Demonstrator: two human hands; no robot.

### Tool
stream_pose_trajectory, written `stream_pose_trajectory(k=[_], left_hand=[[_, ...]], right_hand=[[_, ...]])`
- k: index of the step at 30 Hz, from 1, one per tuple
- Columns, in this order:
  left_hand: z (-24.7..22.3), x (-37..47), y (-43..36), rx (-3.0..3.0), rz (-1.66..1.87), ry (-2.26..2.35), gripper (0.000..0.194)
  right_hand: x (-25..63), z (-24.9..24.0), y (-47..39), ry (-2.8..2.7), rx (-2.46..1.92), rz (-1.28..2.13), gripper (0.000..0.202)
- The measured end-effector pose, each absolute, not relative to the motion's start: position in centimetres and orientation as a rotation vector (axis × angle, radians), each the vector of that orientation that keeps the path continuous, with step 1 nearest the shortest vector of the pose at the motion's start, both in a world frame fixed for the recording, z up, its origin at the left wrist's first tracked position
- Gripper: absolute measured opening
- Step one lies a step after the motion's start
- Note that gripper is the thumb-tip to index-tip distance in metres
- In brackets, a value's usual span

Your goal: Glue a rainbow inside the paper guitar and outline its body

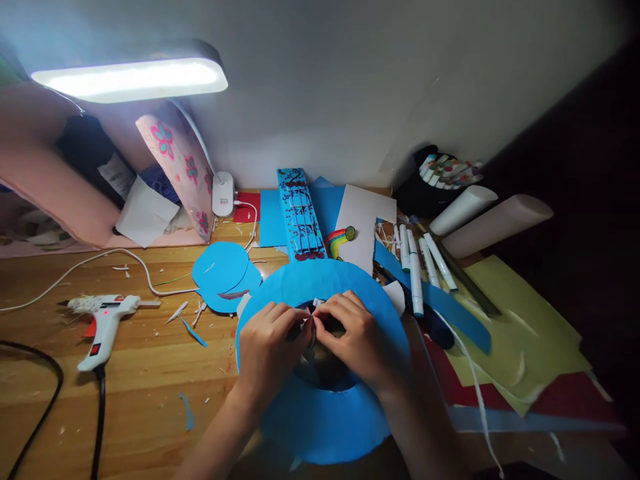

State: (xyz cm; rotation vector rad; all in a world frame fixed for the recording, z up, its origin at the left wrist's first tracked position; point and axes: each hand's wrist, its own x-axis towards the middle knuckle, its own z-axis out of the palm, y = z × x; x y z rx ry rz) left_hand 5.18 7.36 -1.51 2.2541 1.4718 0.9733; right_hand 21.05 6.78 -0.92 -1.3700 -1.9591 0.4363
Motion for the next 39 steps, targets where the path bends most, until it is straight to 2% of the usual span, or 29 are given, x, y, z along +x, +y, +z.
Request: stream_pose_trajectory(k=[19,39], left_hand=[[-1.1,5.1,8.1,2.037,0.779,1.439,0.004],[-1.3,4.9,8.4,2.249,0.724,1.435,0.008]], right_hand=[[21.3,-0.8,6.7,-1.985,-1.367,0.480,0.010],[21.4,-1.4,6.8,-1.988,-1.397,0.484,0.015]])
